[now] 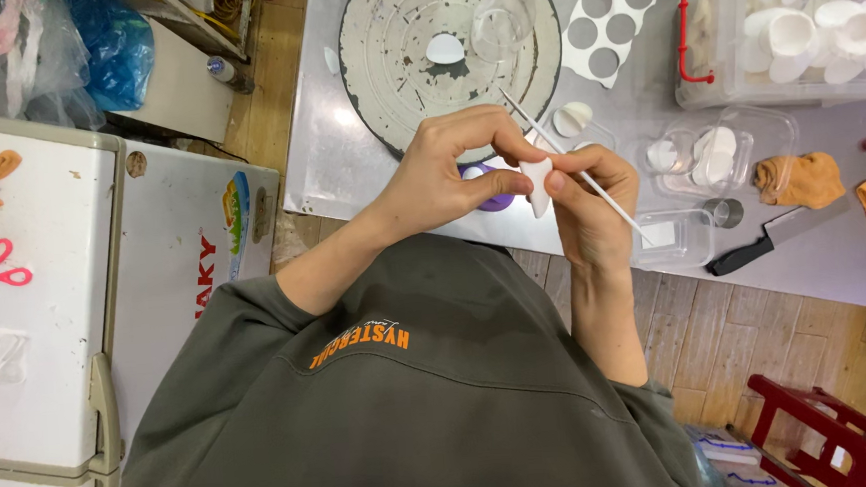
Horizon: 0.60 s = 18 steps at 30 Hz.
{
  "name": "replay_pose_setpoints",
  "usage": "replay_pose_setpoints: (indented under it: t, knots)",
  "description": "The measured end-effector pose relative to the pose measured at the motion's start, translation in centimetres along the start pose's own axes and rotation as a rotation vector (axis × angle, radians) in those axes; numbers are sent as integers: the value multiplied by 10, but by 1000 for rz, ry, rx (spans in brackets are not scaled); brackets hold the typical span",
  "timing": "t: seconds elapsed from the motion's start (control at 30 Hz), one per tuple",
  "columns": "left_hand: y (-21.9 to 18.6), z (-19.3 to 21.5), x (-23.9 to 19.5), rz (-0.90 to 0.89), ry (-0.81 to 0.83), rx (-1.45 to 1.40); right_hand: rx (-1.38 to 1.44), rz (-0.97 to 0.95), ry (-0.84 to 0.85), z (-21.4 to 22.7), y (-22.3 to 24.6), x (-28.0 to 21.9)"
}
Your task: The person shapes small white ceramic pieces using a thin white stick and a purple tool. They repeatedly smooth and refine the edges of each piece, placing them on a circular tray and into a clear plastic container.
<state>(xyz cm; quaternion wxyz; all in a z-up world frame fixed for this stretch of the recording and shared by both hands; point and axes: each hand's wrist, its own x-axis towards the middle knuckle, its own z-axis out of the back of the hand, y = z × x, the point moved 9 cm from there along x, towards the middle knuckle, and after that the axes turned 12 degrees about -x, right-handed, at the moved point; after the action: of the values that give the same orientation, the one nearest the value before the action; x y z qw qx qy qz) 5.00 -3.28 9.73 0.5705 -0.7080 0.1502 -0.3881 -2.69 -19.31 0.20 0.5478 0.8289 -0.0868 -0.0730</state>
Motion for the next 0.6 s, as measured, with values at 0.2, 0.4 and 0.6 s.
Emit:
replay_pose_setpoints:
  t: [0.2, 0.4, 0.6]
  knots:
    - [-12, -17, -4, 20, 43, -83, -7, 31, -14, 5, 10, -19]
    - [-43, -28, -14, -197, 54, 104, -17, 74, -101, 13, 3, -38]
    - [-41, -15, -32, -33, 89, 31, -58, 29, -83, -5, -1, -62]
